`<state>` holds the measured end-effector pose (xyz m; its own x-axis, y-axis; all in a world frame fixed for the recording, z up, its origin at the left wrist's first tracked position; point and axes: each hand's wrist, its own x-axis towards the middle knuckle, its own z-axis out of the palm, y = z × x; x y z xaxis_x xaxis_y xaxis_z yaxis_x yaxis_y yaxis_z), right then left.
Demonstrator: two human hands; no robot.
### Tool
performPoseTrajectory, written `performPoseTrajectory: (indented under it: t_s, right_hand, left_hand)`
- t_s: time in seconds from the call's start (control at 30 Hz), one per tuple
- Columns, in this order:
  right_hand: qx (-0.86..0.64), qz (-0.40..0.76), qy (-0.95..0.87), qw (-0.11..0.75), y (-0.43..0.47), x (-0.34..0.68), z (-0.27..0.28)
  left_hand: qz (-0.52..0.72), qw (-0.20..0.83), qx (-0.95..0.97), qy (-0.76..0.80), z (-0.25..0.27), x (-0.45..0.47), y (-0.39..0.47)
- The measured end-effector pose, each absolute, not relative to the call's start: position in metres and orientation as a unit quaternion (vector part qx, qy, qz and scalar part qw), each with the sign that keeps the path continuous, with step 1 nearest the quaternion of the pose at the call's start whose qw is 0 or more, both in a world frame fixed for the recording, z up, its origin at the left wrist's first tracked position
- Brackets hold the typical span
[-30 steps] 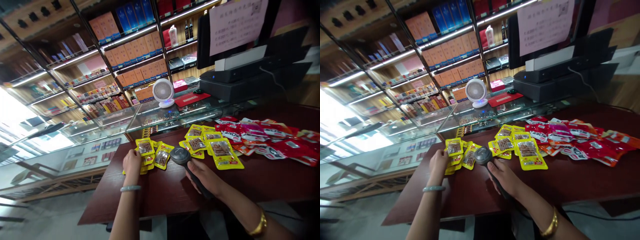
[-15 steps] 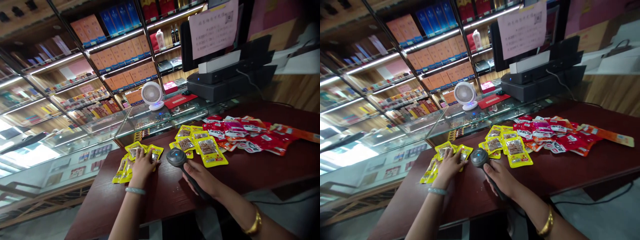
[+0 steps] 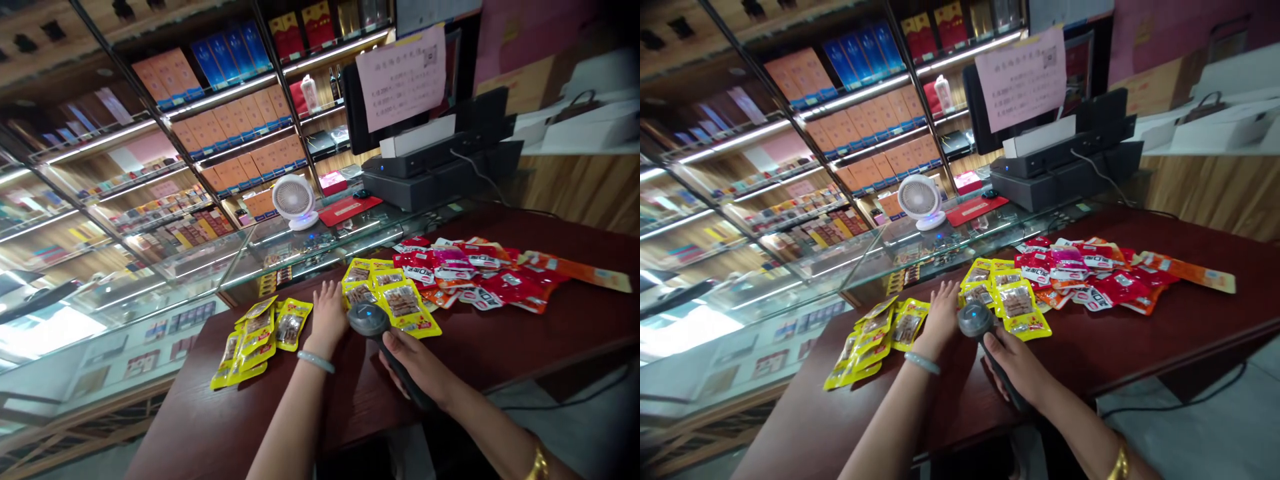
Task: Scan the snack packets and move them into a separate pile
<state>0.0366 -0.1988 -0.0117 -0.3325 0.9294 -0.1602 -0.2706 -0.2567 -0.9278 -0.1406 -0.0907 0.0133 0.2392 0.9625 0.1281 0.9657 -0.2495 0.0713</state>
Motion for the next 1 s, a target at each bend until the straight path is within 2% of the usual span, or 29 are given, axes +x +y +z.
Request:
performPoseTrajectory:
  t_s: [0.23,0.7,1.0]
  right_hand:
    - [-0.431,0.683,-0.378,0.452,-0.201,0.065,-0.011]
    - [-0.375,0.712,-0.401,0.438,-0.197,0.044,-0.003]
    - [-0.369,0.715,-0.428,0.411,-0.197,0.025,-0.003]
  left_hand:
    - [-0.059,-0.042,-0.779,-0.623,0.005,-0.128,-0.085]
    - [-0.167,0.060,-0.771,-0.611,0.025,-0.177,-0.124]
    - [-0.150,0.112,-0.708,-0.680,0.037,-0.219,-0.139]
